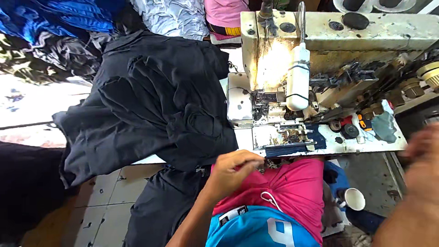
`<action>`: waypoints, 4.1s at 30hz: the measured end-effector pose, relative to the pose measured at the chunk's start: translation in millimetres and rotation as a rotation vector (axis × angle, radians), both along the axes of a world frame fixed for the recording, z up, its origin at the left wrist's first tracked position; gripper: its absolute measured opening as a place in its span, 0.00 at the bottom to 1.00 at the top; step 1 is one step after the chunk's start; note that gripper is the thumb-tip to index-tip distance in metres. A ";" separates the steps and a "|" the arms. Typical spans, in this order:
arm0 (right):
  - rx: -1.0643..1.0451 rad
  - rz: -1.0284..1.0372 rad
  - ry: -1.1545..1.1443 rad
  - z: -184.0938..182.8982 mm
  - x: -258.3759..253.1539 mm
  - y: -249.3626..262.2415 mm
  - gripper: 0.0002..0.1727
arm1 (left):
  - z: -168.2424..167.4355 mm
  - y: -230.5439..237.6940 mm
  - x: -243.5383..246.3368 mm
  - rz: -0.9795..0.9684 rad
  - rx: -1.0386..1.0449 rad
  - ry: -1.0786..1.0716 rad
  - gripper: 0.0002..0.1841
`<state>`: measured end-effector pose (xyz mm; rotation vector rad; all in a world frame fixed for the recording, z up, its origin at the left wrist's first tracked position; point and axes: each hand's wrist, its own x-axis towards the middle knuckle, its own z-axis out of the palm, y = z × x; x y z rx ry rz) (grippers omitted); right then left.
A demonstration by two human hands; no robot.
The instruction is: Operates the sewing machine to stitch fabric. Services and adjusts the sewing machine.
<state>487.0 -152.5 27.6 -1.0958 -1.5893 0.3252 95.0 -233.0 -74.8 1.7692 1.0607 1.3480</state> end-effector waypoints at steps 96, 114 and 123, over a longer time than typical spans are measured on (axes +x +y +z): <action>-0.382 0.711 0.311 -83.9 -165.1 4.9 0.07 | 29.3 46.8 40.9 0.178 -0.118 0.095 0.12; -0.332 0.485 0.307 -84.1 -186.1 13.1 0.03 | 25.9 78.9 33.5 0.480 -0.009 0.072 0.24; -0.334 0.378 0.302 -86.6 -194.0 24.6 0.03 | 32.0 90.7 -4.6 0.531 0.198 0.178 0.05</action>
